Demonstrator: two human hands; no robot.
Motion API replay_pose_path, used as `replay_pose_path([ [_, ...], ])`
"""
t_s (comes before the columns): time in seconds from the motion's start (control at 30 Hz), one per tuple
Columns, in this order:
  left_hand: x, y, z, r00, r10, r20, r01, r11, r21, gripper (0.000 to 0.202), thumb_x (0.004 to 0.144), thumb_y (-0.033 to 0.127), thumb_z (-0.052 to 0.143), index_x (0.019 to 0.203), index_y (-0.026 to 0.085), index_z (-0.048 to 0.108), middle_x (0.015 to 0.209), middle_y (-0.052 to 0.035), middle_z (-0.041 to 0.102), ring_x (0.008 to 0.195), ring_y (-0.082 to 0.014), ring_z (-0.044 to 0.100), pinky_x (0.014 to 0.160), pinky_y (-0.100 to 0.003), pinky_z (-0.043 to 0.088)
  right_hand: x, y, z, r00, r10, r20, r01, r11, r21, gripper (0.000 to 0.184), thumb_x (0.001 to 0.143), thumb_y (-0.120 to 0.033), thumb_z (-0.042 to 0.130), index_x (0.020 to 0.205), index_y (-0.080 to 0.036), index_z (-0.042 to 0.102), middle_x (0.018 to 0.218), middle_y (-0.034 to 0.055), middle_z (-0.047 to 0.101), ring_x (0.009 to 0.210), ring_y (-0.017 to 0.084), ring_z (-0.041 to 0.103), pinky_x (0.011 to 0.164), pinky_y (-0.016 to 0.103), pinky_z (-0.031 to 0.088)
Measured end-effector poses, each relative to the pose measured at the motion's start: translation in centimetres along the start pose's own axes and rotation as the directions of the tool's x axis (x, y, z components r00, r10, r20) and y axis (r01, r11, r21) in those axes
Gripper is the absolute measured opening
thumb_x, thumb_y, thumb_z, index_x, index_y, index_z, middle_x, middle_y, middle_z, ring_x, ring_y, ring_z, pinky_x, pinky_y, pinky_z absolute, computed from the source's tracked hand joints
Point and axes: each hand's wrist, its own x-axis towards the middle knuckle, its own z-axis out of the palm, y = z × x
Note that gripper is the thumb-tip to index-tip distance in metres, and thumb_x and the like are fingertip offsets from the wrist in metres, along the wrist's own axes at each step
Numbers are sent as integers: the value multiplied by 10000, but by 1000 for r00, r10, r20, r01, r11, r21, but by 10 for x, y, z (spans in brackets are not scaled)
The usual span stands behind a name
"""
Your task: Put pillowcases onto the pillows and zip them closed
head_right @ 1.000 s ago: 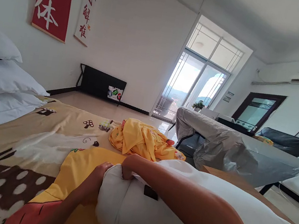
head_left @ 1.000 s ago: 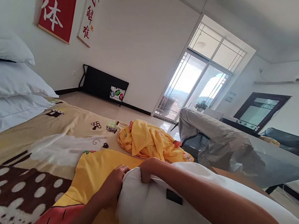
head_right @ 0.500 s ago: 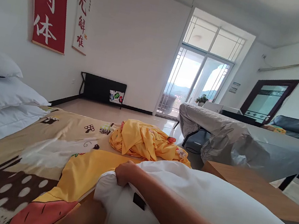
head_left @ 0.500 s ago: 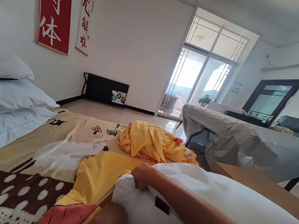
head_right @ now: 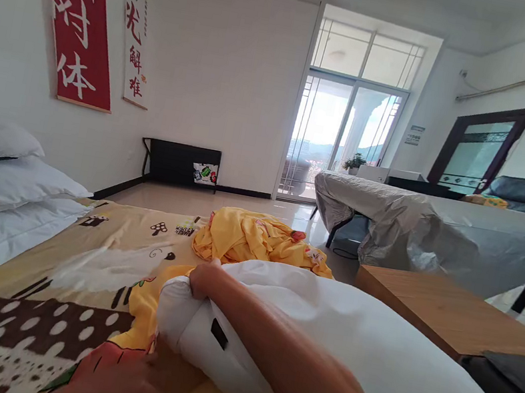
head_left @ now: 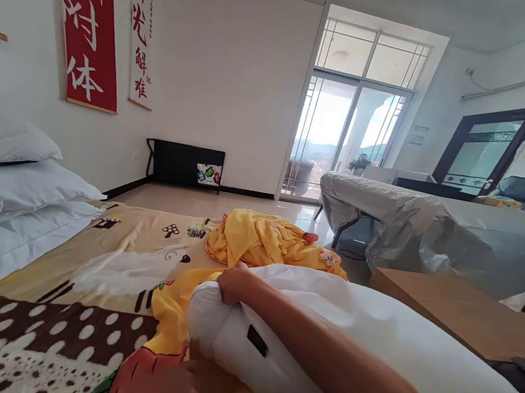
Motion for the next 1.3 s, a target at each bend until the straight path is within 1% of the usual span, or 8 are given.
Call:
replay_pose_path([
  [0.13, -4, -6, -30, 997, 64, -32, -57, 982, 179, 274, 862, 392, 434, 821, 246, 662, 802, -58, 669, 831, -228, 596, 933, -390, 387, -20, -30, 22, 988, -15, -153, 5, 998, -63, 290, 696, -210, 609, 965, -117, 661, 953, 151, 692, 860, 260, 644, 821, 413, 449],
  [0.27, -9, -23, -52, 999, -11, -33, 23, 919, 393, 333, 873, 339, 383, 655, 204, 595, 733, -65, 651, 785, -215, 583, 1048, -491, 234, -39, -52, 46, 937, -82, -339, 35, 989, -141, 300, 697, -267, 597, 935, -86, 629, 859, 150, 670, 776, 247, 616, 809, 419, 418],
  [0.43, -9, -20, -69, 988, 90, -124, -33, 917, 398, 200, 785, 208, 420, 599, 188, 492, 745, -18, 615, 894, -187, 544, 1058, -472, 161, -47, -62, 44, 880, -232, -415, 163, 967, -195, 304, 744, -237, 567, 1007, -86, 590, 777, 111, 657, 670, 216, 596, 702, 388, 406],
  [0.7, 0, 24, -70, 927, 288, -240, -286, 957, 43, 305, 806, 275, 336, 547, 185, 202, 599, -14, 453, 748, -167, 448, 904, -352, 330, -2, -53, 36, 908, -122, -401, 111, 993, -50, 178, 768, -242, 571, 926, -175, 620, 907, 93, 671, 834, 240, 589, 706, 382, 418],
  [0.93, 19, -5, -53, 910, 298, -289, -264, 953, 150, 218, 753, 193, 351, 564, 172, 244, 605, -7, 477, 705, -158, 431, 865, -396, 274, -32, -63, 43, 872, -93, -481, 116, 993, 19, 450, 643, -412, 652, 972, -106, 625, 946, 147, 625, 911, 277, 541, 848, 401, 414],
  [1.03, 15, -12, -42, 926, 290, -241, -245, 949, 199, 172, 749, 170, 371, 587, 167, 314, 665, -9, 527, 744, -157, 467, 897, -397, 259, -64, -71, 63, 787, -72, -613, 119, 992, 37, 671, 667, -513, 620, 1156, -56, 565, 1050, 172, 631, 932, 283, 561, 876, 407, 417],
  [1.2, 10, -11, -40, 937, 300, -179, -242, 927, 285, 194, 756, 162, 417, 577, 158, 345, 638, 4, 505, 732, -146, 462, 916, -387, 256, -119, -85, 120, 429, -133, -893, -96, 977, -191, 436, 887, -337, 500, 1302, -205, 502, 1216, 89, 630, 1081, 255, 583, 879, 350, 399],
  [1.3, 12, -10, -44, 935, 309, -174, -254, 926, 278, 202, 750, 153, 430, 570, 153, 338, 641, 8, 517, 741, -139, 474, 930, -378, 254, -143, -80, 140, 397, -152, -905, -225, 940, -256, 404, 922, -252, 446, 1316, -329, 496, 1168, 13, 661, 989, 213, 638, 833, 331, 421],
])
